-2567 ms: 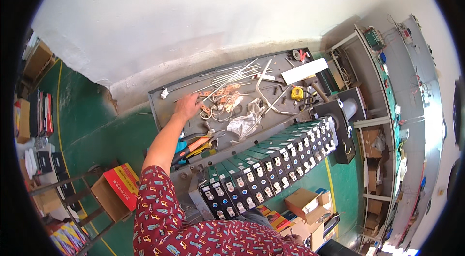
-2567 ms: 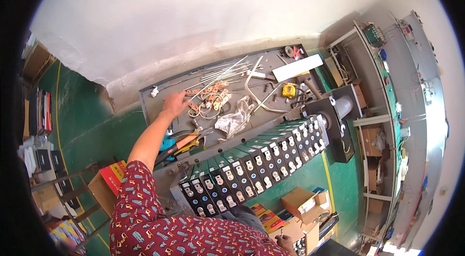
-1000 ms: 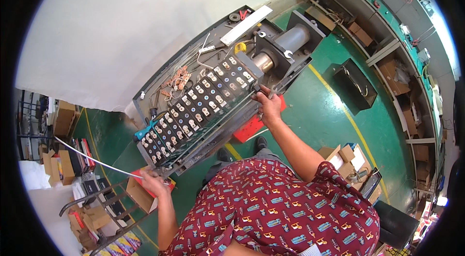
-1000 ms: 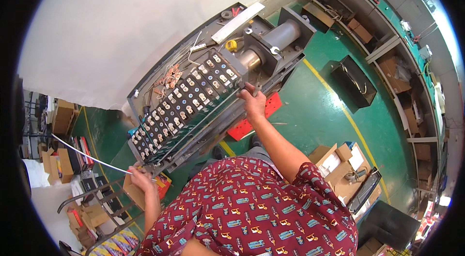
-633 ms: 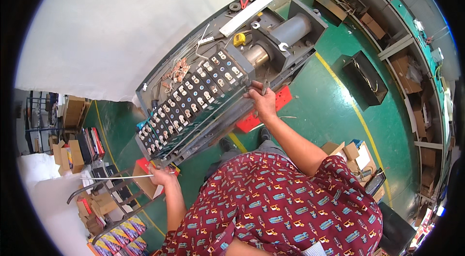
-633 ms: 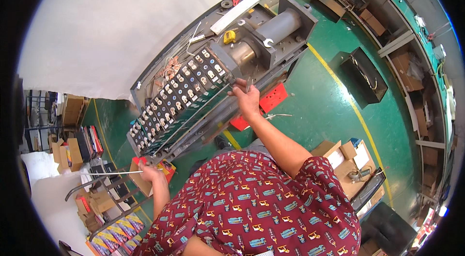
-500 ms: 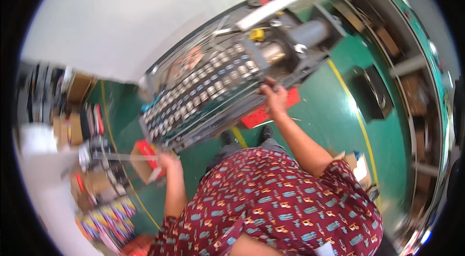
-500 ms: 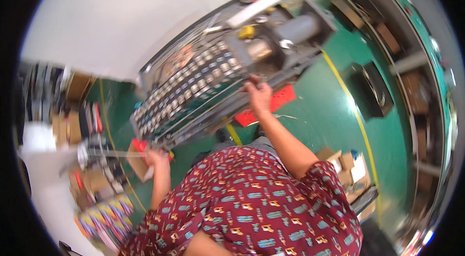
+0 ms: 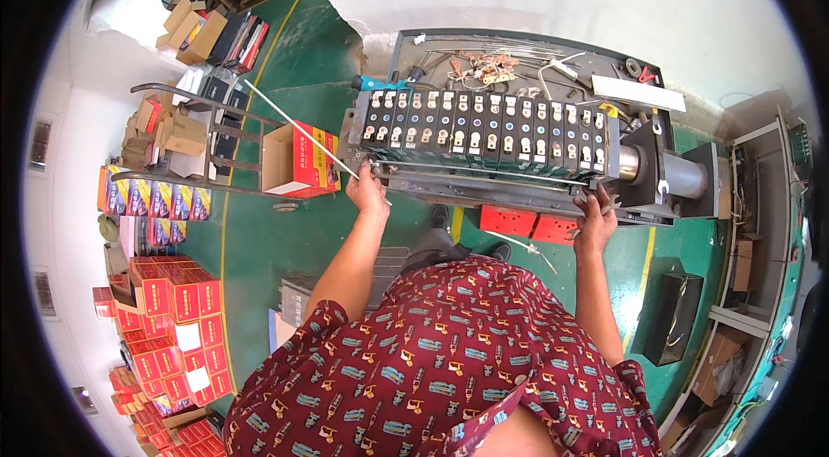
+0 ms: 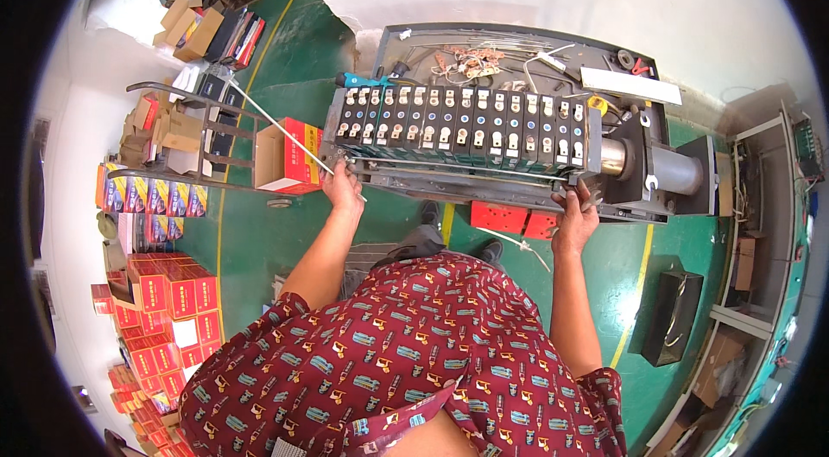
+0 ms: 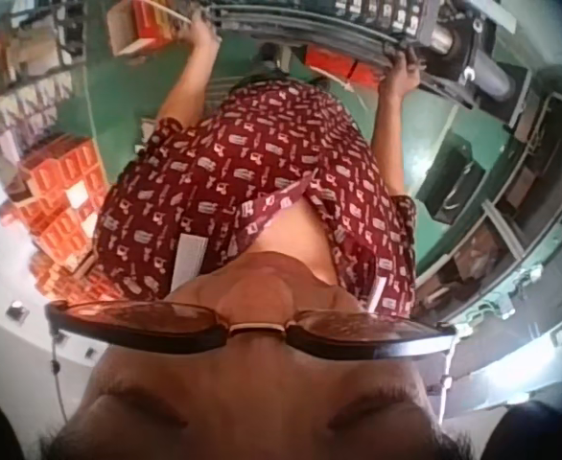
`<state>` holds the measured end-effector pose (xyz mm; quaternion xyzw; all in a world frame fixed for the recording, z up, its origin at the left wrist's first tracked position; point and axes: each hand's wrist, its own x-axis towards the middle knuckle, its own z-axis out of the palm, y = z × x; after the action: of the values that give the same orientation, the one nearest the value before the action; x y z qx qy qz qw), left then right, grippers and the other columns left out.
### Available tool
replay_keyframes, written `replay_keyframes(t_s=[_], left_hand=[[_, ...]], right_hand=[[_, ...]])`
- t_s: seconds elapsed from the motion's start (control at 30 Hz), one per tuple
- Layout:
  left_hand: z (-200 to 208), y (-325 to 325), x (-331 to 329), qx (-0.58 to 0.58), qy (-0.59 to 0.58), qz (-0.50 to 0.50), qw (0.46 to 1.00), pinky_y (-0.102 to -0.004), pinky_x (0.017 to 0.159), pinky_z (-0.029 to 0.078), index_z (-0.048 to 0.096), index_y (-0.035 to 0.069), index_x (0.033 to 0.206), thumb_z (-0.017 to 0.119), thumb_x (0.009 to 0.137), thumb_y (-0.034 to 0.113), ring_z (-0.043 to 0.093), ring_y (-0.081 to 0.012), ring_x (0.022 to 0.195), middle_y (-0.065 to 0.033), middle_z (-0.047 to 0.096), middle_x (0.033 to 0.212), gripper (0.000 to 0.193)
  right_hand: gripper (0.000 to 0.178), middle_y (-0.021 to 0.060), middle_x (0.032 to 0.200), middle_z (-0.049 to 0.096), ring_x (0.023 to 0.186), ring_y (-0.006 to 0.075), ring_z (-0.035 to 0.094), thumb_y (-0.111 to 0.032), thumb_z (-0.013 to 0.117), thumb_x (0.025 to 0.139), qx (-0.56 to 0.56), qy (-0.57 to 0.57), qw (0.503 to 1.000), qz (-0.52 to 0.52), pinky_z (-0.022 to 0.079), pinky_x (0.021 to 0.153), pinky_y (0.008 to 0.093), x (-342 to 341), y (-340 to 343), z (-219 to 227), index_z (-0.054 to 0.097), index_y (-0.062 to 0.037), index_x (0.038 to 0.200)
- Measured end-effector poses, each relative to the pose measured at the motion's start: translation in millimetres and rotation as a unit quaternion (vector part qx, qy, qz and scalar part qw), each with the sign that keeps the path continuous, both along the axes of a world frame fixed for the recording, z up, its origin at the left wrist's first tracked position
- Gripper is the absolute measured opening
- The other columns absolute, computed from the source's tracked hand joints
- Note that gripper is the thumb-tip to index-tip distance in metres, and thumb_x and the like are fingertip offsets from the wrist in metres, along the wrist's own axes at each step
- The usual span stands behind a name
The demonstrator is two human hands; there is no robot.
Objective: The person assembles an electrical component rack by inserting metal rods and securing them with tools. They use pliers and a screwdriver to tighten connections and adjust parts on the rack. The person handles wires and small metal pieces, placing them into designated slots on the assembly.
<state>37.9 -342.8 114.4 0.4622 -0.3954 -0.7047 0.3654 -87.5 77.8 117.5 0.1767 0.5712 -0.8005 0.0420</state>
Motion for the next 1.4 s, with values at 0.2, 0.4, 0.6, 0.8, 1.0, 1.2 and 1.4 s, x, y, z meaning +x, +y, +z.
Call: replay_keyframes(t_s=[0.2,0.4,0.6,0.8,1.0,1.2,1.4], left_hand=[[-2.6,0.3,-2.9,-0.059,-0.003,-0.02,0.998,-0.0221,0.035,0.022,0.06,0.009,0.091,0.063,0.093,0.017,0.033,-0.0029,0.042,0.0059,0.044,0.062,0.009],[-1.1,4.1,-1.4,-0.075,-0.027,-0.024,0.997,-0.0219,0.034,0.025,0.061,0.007,0.096,0.06,0.092,0.015,0.036,-0.0033,0.041,0.002,0.053,0.068,0.009],[-10.8,2.1,-0.7,-0.095,-0.042,-0.01,0.995,-0.0219,0.034,0.025,0.062,0.006,0.097,0.061,0.093,0.015,0.036,-0.0032,0.041,0.0025,0.053,0.066,0.01],[-14.0,-2.5,1.4,-0.108,-0.042,-0.025,0.993,-0.0215,0.036,0.023,0.063,0.005,0.101,0.062,0.094,0.015,0.035,-0.0023,0.042,0.005,0.048,0.063,0.012],[-5.7,-19.5,15.8,-0.036,-0.037,-0.096,0.994,-0.0208,0.036,0.023,0.063,0.003,0.115,0.059,0.096,0.016,0.033,-0.0017,0.043,0.0046,0.05,0.066,0.023],[-30.3,-107.6,44.9,-0.052,0.007,-0.164,0.985,-0.0195,0.036,0.023,0.066,0.003,0.114,0.055,0.098,0.015,0.032,-0.0008,0.042,0.0014,0.06,0.072,0.022],[-50.2,-260.3,80.8,-0.158,-0.122,-0.258,0.945,-0.0231,0.056,0.038,0.07,0.0,0.102,0.053,0.099,0.016,0.047,-0.006,0.061,0.0023,0.054,0.067,0.024]], right_hand=[[0.041,0.0124,0.115,0.068,0.081,0.0162,0.071,-0.006,0.057,0.095,0.011,0.011,1.0,0.002,0.032,0.041,0.0164,-7.5,2.1,-7.7,0.052,-0.0042,0.135],[0.037,0.0145,0.111,0.069,0.076,0.0157,0.069,-0.003,0.055,0.094,0.038,0.015,0.999,-0.003,0.034,0.041,0.018,-7.7,-0.2,-5.7,0.052,0.0024,0.131],[0.035,0.0135,0.106,0.071,0.074,0.0151,0.068,-0.004,0.056,0.095,0.047,0.037,0.998,0.011,0.033,0.042,0.0187,-5.0,2.8,-6.1,0.053,0.0027,0.129],[0.039,0.0135,0.106,0.07,0.072,0.017,0.067,0.0,0.053,0.092,0.077,0.079,0.994,-0.015,0.046,0.056,0.0241,-0.1,-13.7,-12.3,0.051,0.0037,0.131],[0.045,0.0153,0.109,0.07,0.07,0.0161,0.067,-0.002,0.054,0.091,0.108,0.06,0.992,-0.036,0.039,0.046,0.0202,2.4,-27.4,-11.4,0.047,-0.0007,0.136],[0.017,0.0027,0.076,0.059,0.046,0.0057,0.042,-0.02,0.061,0.093,0.196,-0.034,0.971,-0.13,0.029,0.038,0.0209,35.0,-54.5,-36.7,0.062,-0.0067,0.104],[0.027,-0.0016,0.058,0.048,0.043,0.0079,0.04,-0.035,0.063,0.092,0.31,-0.234,0.922,0.002,0.031,0.039,0.0258,161.9,-168.9,-49.2,0.061,-0.0091,0.083]])
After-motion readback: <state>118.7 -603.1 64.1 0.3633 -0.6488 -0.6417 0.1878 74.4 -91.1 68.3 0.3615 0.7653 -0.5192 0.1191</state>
